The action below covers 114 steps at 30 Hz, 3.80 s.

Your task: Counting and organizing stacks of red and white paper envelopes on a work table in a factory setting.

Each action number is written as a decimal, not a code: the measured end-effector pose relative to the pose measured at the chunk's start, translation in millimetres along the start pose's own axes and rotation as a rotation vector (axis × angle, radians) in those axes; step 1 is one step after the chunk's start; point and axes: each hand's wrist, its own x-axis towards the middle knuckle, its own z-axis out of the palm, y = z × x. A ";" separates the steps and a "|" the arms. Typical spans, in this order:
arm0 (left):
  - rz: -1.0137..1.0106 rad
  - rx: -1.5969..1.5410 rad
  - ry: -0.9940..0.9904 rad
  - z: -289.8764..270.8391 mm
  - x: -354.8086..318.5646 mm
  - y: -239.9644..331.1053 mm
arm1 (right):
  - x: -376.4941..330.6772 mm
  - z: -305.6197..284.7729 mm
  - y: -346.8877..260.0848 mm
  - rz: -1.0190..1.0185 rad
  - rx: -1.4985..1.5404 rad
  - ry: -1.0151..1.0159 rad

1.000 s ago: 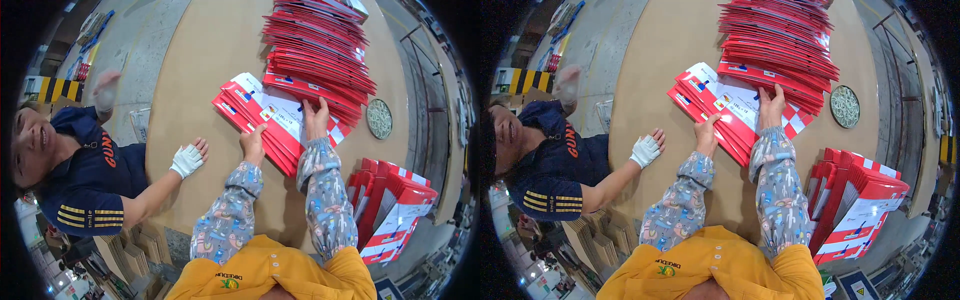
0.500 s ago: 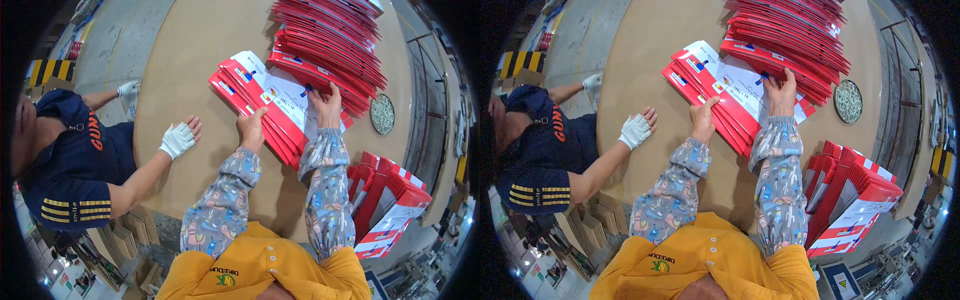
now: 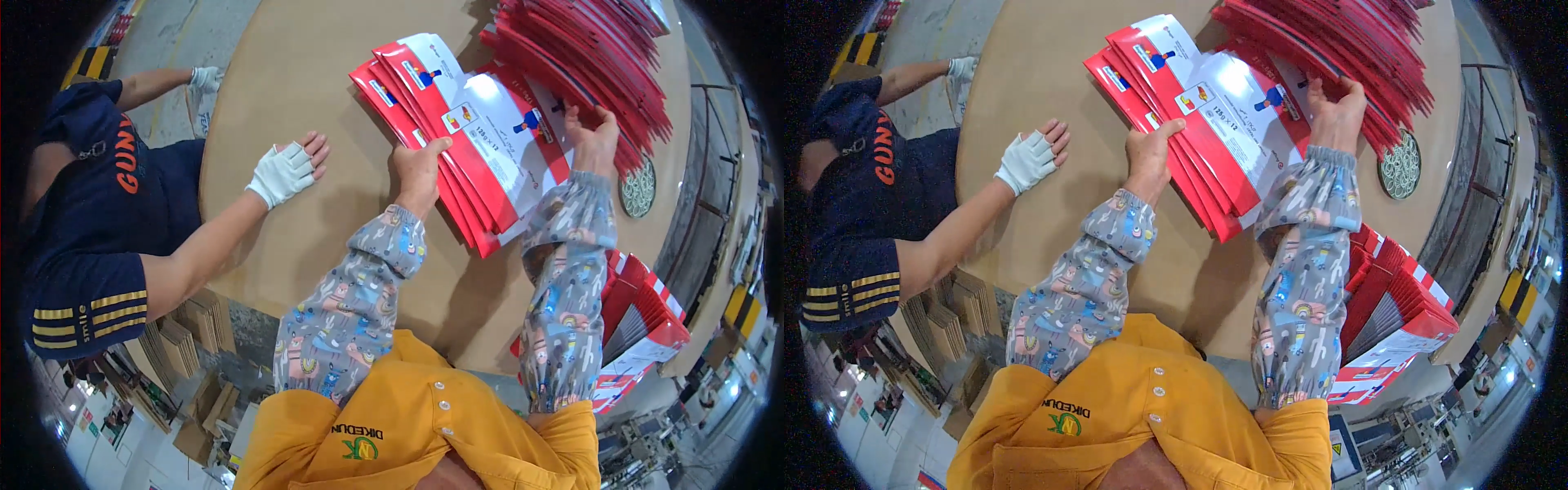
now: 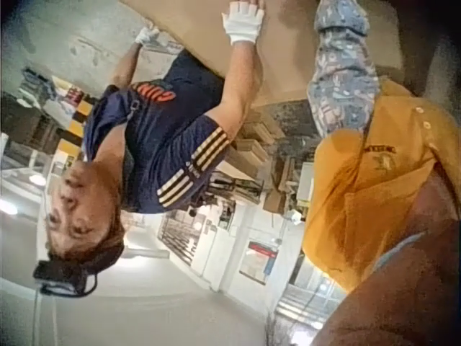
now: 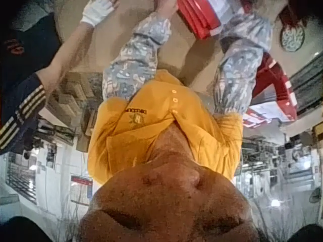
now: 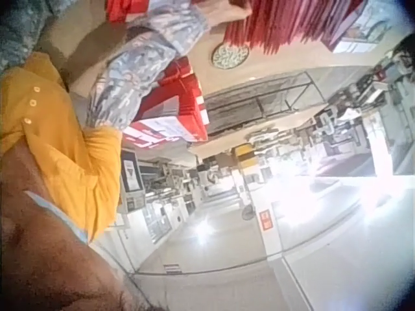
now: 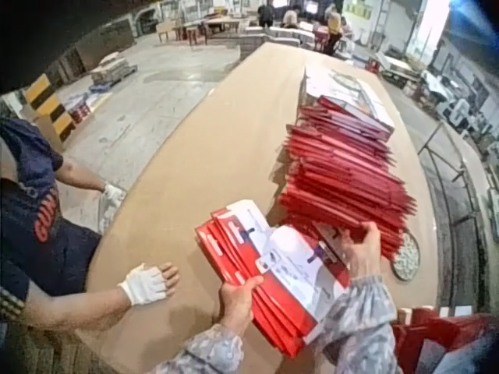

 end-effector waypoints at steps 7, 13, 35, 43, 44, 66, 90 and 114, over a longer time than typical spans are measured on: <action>-0.014 0.034 -0.007 -26.4 -10.5 2.0 | -34.2 33.6 -4.3 -0.009 0.050 0.006; -0.116 0.052 0.016 -56.6 -28.0 19.7 | -39.5 33.9 -1.4 0.053 0.078 0.083; -0.185 0.189 0.009 -102.1 -80.9 24.9 | -108.5 -46.0 93.5 -1.075 -1.395 -0.540; -0.208 0.194 -0.017 -106.8 -78.9 27.5 | -74.7 -53.7 92.7 -0.939 -1.709 -0.311; -0.212 0.184 -0.026 -105.0 -78.8 28.0 | -73.5 -57.2 87.6 -1.030 -1.809 -0.346; 0.853 1.864 -0.584 -123.9 -83.6 10.3 | -147.4 -19.5 40.5 0.296 -1.311 -0.813; 1.432 1.602 -1.592 51.0 19.3 20.8 | -75.5 -80.4 79.7 -0.628 -1.534 -0.512; 0.874 1.663 -1.340 32.8 -22.9 78.3 | -188.7 -34.7 81.5 -0.033 -1.176 -0.787</action>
